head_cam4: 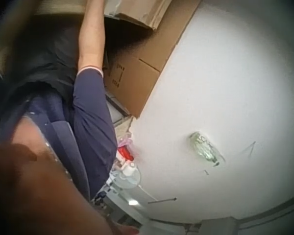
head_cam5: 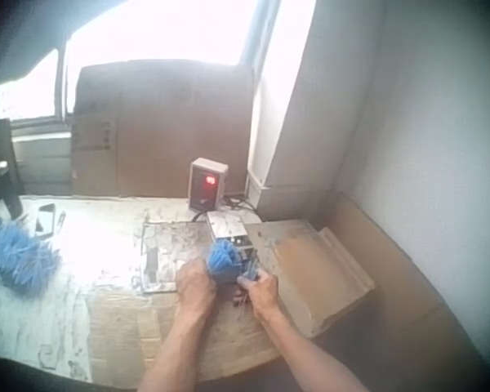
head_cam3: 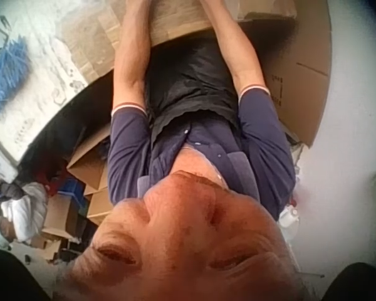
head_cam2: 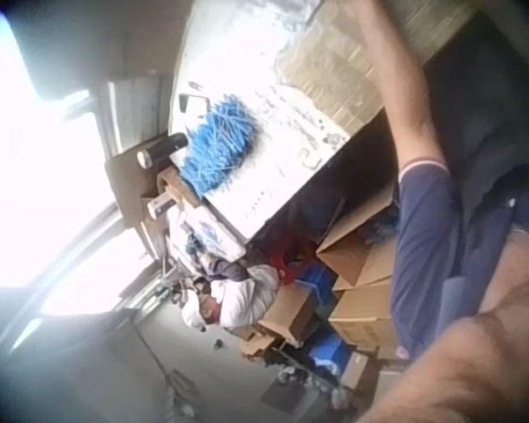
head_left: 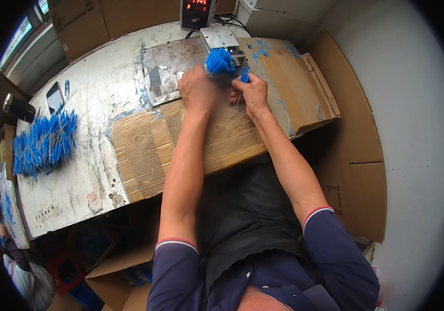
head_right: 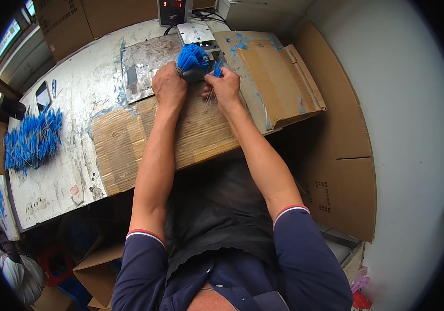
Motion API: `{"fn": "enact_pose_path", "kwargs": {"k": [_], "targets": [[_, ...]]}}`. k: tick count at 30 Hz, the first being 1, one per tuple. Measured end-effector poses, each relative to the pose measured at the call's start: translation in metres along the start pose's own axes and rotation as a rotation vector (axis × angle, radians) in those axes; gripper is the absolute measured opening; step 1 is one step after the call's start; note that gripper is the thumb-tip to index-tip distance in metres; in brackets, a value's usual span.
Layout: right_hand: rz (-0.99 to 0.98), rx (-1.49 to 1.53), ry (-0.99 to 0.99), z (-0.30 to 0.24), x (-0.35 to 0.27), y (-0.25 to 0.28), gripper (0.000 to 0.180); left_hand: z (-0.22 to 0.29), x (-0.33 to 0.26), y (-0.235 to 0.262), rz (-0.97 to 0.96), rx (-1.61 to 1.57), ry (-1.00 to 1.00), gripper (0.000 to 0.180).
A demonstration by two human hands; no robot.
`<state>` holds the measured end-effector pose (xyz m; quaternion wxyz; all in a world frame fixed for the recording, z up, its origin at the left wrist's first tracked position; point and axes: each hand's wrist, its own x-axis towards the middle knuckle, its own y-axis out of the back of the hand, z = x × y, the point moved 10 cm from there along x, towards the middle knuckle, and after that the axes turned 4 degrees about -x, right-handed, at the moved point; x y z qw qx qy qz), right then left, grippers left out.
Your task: Assembling blue brush bristles into metal holders using a specialized machine.
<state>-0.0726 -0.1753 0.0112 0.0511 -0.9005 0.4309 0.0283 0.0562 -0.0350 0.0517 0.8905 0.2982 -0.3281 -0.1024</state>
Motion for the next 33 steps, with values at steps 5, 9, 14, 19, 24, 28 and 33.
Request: {"fn": "enact_pose_path", "kwargs": {"k": [5, 9, 14, 19, 24, 28, 33], "targets": [[0.008, -0.061, -0.058, 0.001, -0.001, 0.001, 0.01, -0.004, 0.0, 0.003, 0.062, 0.012, 0.011, 0.007], [-0.006, -0.062, -0.032, -0.004, 0.004, -0.005, 0.01, -0.023, 0.005, 0.013, 0.175, -0.053, 0.104, 0.006], [0.134, -0.149, -0.006, -0.008, 0.017, -0.008, 0.007, -0.029, 0.003, 0.013, 0.2, -0.144, 0.146, 0.009], [0.223, -0.221, 0.012, -0.011, 0.025, -0.013, 0.008, -0.027, 0.006, 0.009, 0.168, -0.145, 0.137, 0.009], [0.193, -0.079, -0.057, -0.003, 0.024, -0.013, 0.008, -0.02, 0.006, 0.013, 0.173, -0.135, 0.088, 0.006], [0.143, 0.072, -0.065, 0.004, 0.024, -0.008, 0.009, -0.021, 0.005, 0.007, 0.132, -0.157, 0.112, 0.005], [0.021, 0.197, 0.04, 0.002, 0.011, -0.009, 0.005, -0.015, 0.004, -0.003, 0.032, -0.124, 0.05, 0.006]]}}
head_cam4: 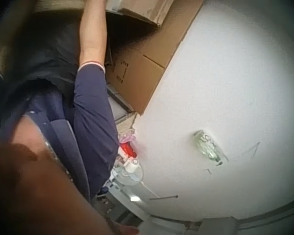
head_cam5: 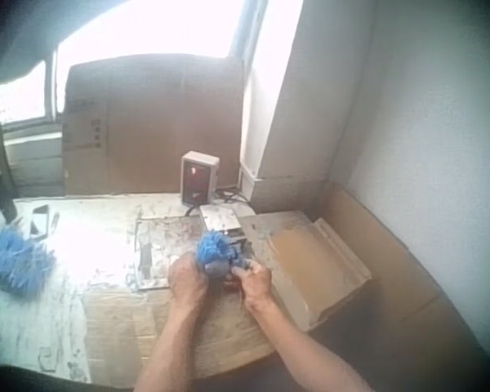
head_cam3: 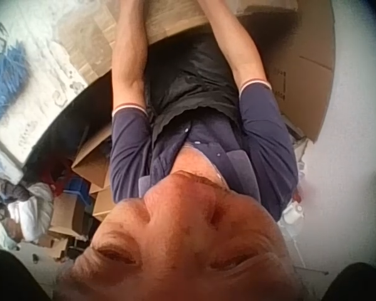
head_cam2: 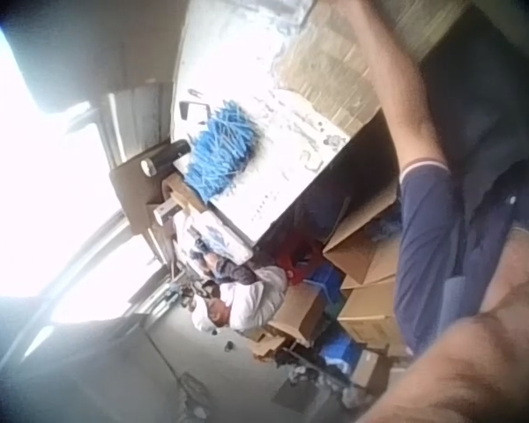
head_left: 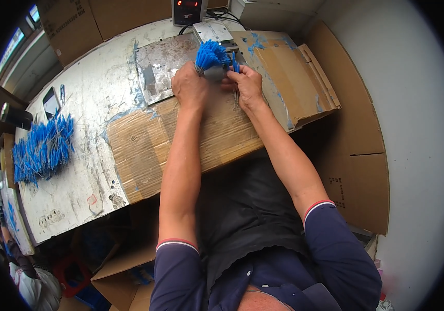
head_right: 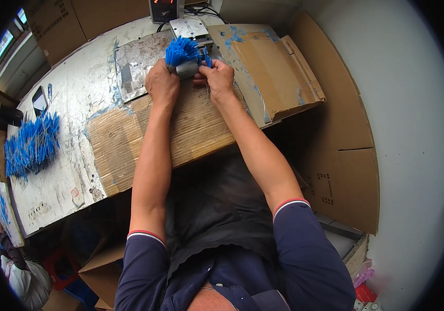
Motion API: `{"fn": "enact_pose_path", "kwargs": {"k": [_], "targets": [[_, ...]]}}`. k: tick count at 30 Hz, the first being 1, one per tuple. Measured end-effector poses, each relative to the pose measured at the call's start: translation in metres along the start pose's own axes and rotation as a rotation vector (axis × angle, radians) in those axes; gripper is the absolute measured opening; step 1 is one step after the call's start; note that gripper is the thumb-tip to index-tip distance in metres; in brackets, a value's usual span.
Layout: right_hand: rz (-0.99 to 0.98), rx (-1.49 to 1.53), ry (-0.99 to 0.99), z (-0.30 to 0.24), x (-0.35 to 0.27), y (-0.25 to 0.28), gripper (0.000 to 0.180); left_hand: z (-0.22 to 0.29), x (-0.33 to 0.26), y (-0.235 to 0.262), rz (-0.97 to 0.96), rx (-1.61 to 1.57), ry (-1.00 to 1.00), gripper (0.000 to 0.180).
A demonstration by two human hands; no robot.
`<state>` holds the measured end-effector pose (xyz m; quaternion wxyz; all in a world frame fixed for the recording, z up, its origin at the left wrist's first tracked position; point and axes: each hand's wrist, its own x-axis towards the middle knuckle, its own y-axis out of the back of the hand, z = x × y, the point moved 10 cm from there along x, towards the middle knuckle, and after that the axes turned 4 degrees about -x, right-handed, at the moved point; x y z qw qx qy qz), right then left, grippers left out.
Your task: Assembling blue brush bristles into metal holders using a specialized machine.
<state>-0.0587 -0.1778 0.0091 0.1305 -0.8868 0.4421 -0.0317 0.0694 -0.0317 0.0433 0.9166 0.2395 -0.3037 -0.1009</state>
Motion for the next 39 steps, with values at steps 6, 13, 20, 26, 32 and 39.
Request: {"fn": "enact_pose_path", "kwargs": {"k": [6, 13, 20, 26, 32, 39], "targets": [[0.072, -0.155, 0.05, -0.002, -0.004, 0.011, 0.01, 0.003, 0.001, 0.001, 0.001, -0.018, -0.02, 0.007], [0.05, -0.245, 0.009, -0.005, -0.006, 0.01, 0.012, 0.011, -0.001, -0.003, -0.014, 0.078, -0.084, 0.011], [0.055, -0.235, -0.007, -0.006, 0.0, 0.002, 0.011, 0.002, 0.001, 0.0, 0.039, 0.161, -0.023, 0.007], [0.142, -0.313, -0.02, -0.009, 0.012, -0.003, 0.013, -0.007, 0.002, 0.014, 0.157, -0.002, 0.06, 0.008], [0.212, -0.269, -0.016, -0.01, 0.016, -0.007, 0.011, -0.004, 0.002, 0.013, 0.14, -0.005, 0.054, 0.009], [0.11, -0.098, -0.03, -0.002, 0.016, -0.006, 0.006, -0.003, 0.001, 0.006, 0.07, -0.023, 0.046, 0.007]]}}
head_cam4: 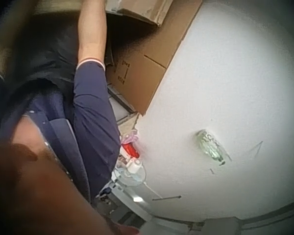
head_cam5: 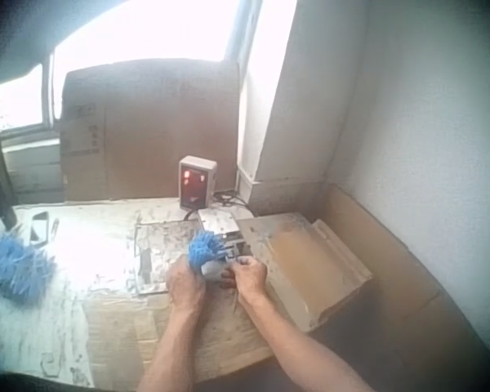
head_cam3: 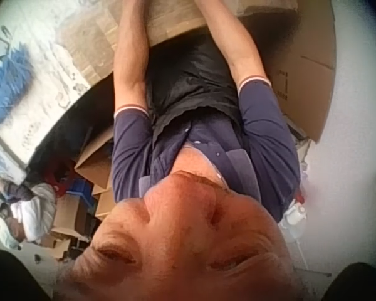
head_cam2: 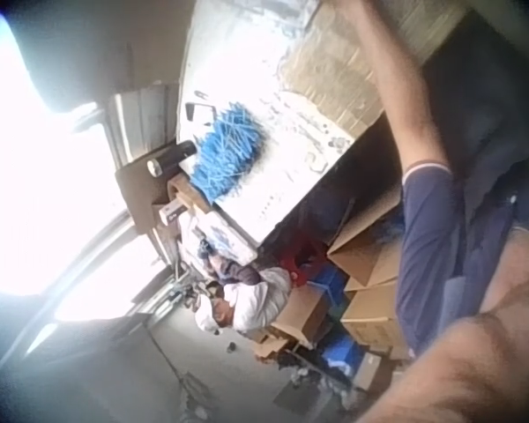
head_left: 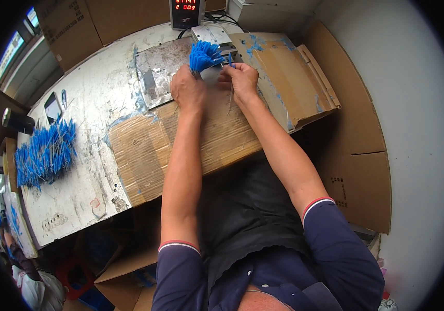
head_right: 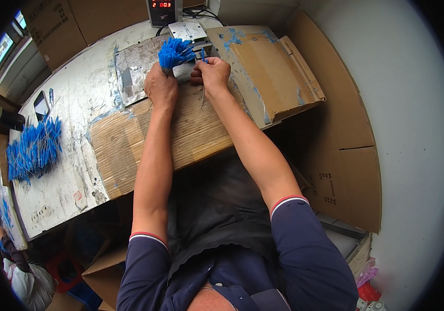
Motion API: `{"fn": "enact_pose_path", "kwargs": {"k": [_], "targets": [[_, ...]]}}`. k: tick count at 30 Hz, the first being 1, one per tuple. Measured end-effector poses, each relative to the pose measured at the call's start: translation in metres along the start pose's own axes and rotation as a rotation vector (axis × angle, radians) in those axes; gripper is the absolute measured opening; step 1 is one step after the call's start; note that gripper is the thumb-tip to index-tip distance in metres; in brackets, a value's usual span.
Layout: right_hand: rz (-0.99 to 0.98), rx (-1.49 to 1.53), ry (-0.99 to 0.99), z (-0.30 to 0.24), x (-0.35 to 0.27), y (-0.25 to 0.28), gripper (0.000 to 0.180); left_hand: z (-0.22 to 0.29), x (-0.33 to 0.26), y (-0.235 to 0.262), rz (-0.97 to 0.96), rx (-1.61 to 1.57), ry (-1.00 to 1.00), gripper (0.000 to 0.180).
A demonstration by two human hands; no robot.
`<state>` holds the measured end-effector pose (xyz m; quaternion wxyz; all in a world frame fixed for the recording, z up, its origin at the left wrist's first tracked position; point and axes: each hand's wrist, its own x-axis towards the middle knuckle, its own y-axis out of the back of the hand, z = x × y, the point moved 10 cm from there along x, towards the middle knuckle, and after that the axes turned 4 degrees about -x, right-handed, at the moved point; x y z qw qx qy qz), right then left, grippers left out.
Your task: Assembling blue brush bristles into metal holders using a specialized machine.
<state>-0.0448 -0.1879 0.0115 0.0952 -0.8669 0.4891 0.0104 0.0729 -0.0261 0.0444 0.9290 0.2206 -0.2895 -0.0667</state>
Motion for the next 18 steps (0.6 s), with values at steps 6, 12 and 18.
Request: {"fn": "enact_pose_path", "kwargs": {"k": [6, 12, 18], "targets": [[-0.082, 0.085, -0.007, 0.005, -0.005, 0.008, 0.01, 0.007, -0.001, -0.002, -0.027, 0.001, -0.082, 0.009], [-0.01, -0.108, -0.013, 0.001, -0.008, 0.018, 0.01, 0.01, -0.001, -0.003, -0.029, 0.017, -0.105, 0.009], [-0.152, -0.161, 0.022, -0.003, -0.022, 0.008, 0.012, 0.013, -0.004, -0.01, -0.091, 0.142, -0.129, 0.009]]}}
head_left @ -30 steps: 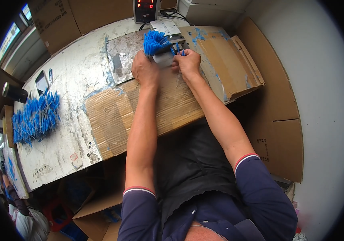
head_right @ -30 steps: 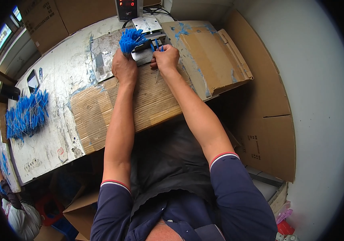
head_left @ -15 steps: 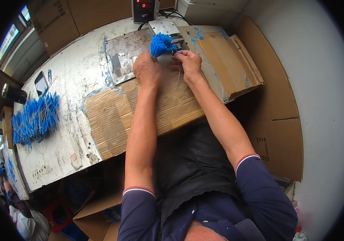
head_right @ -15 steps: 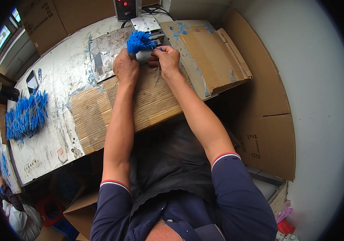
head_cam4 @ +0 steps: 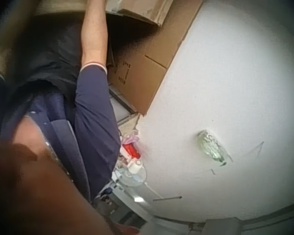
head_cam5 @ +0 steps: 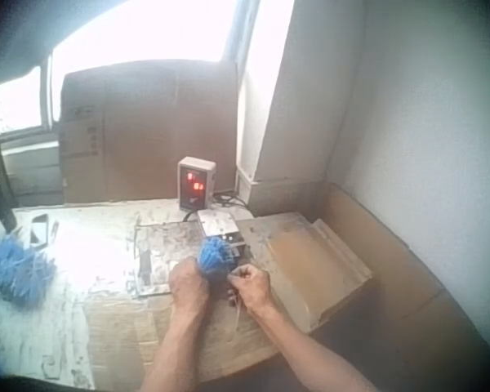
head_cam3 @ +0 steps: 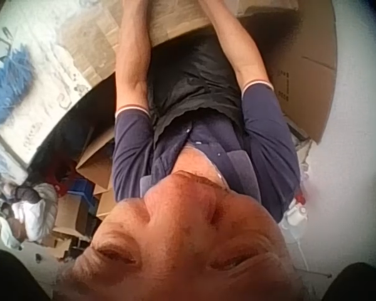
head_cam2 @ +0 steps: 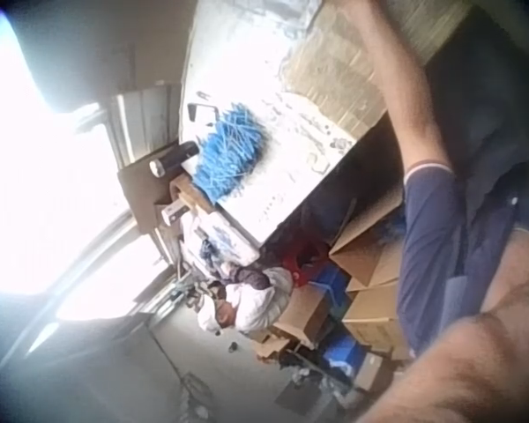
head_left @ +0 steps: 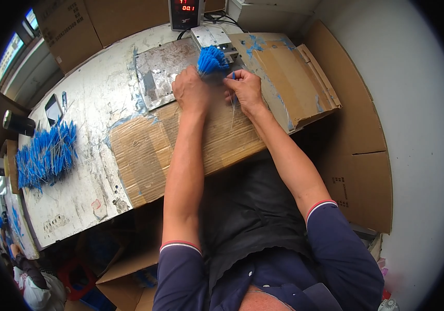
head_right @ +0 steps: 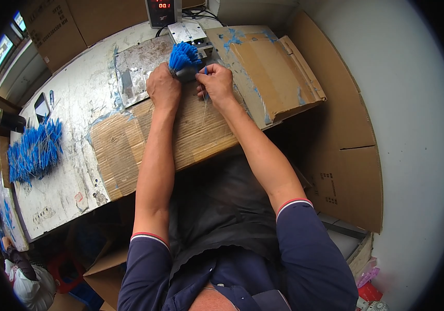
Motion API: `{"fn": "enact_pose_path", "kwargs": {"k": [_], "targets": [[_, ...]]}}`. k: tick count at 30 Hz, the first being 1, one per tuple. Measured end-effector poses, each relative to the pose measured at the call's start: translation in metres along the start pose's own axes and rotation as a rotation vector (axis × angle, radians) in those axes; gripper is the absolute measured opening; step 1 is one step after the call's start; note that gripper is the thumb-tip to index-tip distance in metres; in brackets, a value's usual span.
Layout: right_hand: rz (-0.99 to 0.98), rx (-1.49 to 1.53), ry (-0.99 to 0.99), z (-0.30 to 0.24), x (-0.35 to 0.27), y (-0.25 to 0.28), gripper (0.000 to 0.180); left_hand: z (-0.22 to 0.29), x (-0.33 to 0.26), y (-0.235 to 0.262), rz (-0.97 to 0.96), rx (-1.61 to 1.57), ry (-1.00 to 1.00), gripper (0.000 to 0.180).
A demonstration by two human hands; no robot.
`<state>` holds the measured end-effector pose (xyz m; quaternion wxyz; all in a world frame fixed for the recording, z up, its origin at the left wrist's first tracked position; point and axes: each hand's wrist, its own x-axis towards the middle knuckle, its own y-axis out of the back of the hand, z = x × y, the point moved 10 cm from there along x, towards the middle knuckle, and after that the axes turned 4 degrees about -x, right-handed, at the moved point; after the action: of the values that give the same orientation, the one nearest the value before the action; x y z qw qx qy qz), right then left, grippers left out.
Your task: Assembling blue brush bristles into metal holders using a specialized machine.
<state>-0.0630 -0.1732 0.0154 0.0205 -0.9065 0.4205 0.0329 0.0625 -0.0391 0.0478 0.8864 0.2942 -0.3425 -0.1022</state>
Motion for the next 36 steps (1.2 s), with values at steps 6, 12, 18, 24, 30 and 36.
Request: {"fn": "enact_pose_path", "kwargs": {"k": [6, 12, 18, 24, 30, 36], "targets": [[0.076, -0.064, -0.01, -0.001, 0.01, 0.002, 0.015, -0.009, 0.002, 0.004, 0.066, 0.035, 0.062, 0.008], [0.149, -0.125, -0.034, -0.004, 0.026, -0.003, 0.015, -0.023, 0.001, 0.014, 0.195, -0.18, 0.146, 0.01], [0.23, -0.22, -0.018, -0.013, 0.03, -0.008, 0.014, -0.021, 0.002, 0.012, 0.162, -0.144, 0.133, 0.01], [0.184, -0.077, -0.044, -0.007, 0.024, -0.009, 0.013, -0.018, 0.002, 0.016, 0.167, -0.142, 0.101, 0.009], [0.224, -0.201, 0.162, -0.011, 0.021, 0.011, 0.022, -0.007, 0.003, 0.008, 0.078, -0.116, 0.05, 0.007], [0.416, -0.799, 0.42, -0.042, -0.016, 0.023, 0.03, -0.004, 0.0, 0.007, 0.042, -0.065, 0.023, 0.007]]}}
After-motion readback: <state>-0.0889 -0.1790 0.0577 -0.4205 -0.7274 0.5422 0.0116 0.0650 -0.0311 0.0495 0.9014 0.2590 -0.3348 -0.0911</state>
